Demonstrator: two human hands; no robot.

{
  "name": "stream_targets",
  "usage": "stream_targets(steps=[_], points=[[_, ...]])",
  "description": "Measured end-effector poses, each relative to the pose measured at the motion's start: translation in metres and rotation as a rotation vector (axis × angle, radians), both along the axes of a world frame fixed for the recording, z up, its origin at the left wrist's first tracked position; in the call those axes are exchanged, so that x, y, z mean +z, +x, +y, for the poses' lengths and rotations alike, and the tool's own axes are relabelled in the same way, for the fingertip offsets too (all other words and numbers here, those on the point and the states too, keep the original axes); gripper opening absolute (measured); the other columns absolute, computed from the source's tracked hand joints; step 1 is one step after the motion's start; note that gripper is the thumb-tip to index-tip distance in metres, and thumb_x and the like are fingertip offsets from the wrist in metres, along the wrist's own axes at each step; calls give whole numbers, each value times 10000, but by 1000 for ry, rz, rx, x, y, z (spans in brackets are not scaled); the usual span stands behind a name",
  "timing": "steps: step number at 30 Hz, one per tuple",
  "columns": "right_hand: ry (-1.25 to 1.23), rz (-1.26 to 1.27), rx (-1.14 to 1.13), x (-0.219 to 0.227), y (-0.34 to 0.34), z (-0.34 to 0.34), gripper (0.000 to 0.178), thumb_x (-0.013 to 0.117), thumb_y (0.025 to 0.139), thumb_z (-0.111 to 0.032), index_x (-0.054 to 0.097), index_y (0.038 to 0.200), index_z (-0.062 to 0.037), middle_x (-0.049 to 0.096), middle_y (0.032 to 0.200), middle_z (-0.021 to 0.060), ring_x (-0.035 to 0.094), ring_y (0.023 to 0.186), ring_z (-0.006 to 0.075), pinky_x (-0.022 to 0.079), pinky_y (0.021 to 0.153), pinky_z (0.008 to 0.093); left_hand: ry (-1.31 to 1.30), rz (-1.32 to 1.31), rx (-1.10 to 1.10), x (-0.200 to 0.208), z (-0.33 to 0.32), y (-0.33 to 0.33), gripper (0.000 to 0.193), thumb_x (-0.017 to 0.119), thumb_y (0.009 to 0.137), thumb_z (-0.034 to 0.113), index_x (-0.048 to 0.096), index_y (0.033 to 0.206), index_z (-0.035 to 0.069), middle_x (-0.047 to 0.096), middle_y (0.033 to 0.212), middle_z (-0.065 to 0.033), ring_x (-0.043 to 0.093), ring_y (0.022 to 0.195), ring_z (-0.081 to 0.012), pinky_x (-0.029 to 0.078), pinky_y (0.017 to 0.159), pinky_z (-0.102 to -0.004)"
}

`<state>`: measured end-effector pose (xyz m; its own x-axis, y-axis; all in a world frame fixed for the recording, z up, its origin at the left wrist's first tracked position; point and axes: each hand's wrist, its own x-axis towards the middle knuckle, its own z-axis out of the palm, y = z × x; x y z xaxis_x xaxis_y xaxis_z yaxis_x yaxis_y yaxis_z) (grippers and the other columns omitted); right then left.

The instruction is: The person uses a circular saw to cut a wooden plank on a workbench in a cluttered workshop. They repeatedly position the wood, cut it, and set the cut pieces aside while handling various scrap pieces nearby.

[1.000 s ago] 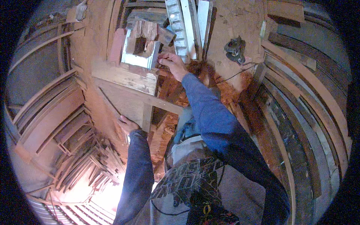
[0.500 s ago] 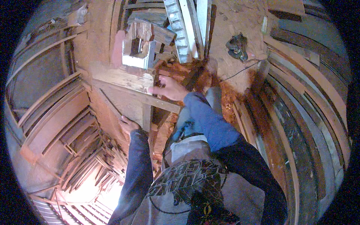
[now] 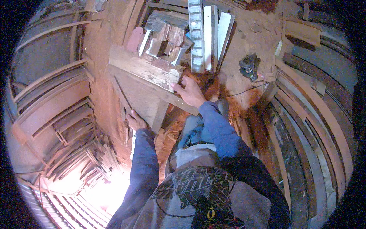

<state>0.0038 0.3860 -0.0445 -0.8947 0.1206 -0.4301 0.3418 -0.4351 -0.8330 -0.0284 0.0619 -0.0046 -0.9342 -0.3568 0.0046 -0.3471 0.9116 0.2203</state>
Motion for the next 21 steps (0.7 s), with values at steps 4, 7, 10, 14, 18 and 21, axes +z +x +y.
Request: stream_targets(steps=[4, 7, 10, 14, 18, 21], points=[[-68, -137, 43, 4, -1, 5, 376, 665, 986, -227, 597, 1253, 30, 684, 1205, 128, 655, 1084, 212, 536, 953, 385, 17, 8, 3, 1, -1, -3, 616, 528, 1014, 469, 532, 1299, -77, 652, 1123, -348, 628, 1061, -499, 486, 918, -510], [46, -88, 75, 3, -2, 5, 397, 655, 992, -218, 577, 1304, 15, 680, 1215, 125, 651, 1086, 200, 545, 932, 378, -2, 63, -28, 7, 10, -2, 597, 532, 1014, 461, 543, 1264, -81, 666, 1074, -340, 640, 1023, -498, 491, 886, -522], [-19, -46, 51, 2, -1, 4, 422, 649, 997, -224, 560, 1340, 6, 676, 1226, 118, 645, 1093, 191, 544, 929, 374, 14, 73, -51, 17, 24, 1, 580, 527, 1018, 451, 547, 1249, -81, 665, 1077, -338, 638, 1025, -497, 490, 876, -523], [-17, 26, 31, 2, 0, 6, 453, 637, 1006, -252, 542, 1365, 6, 674, 1220, 105, 640, 1095, 188, 551, 905, 368, 26, 86, -76, 25, 33, 0, 551, 515, 1025, 435, 549, 1253, -65, 668, 1084, -319, 636, 1020, -500, 491, 875, -520], [11, -93, 99, -3, 0, 6, 439, 645, 992, -268, 567, 1320, 14, 680, 1210, 117, 650, 1081, 221, 546, 895, 379, -10, 19, -56, 22, 23, -3, 524, 512, 1030, 414, 554, 1253, -59, 669, 1097, -311, 638, 1035, -491, 490, 890, -511], [39, -92, 47, -5, -2, 1, 409, 684, 949, -265, 624, 1224, 32, 702, 1180, 160, 668, 1063, 286, 516, 923, 404, 16, 18, -77, 19, 16, -1, 506, 518, 1031, 388, 552, 1264, -61, 662, 1123, -315, 636, 1068, -479, 485, 918, -498]])
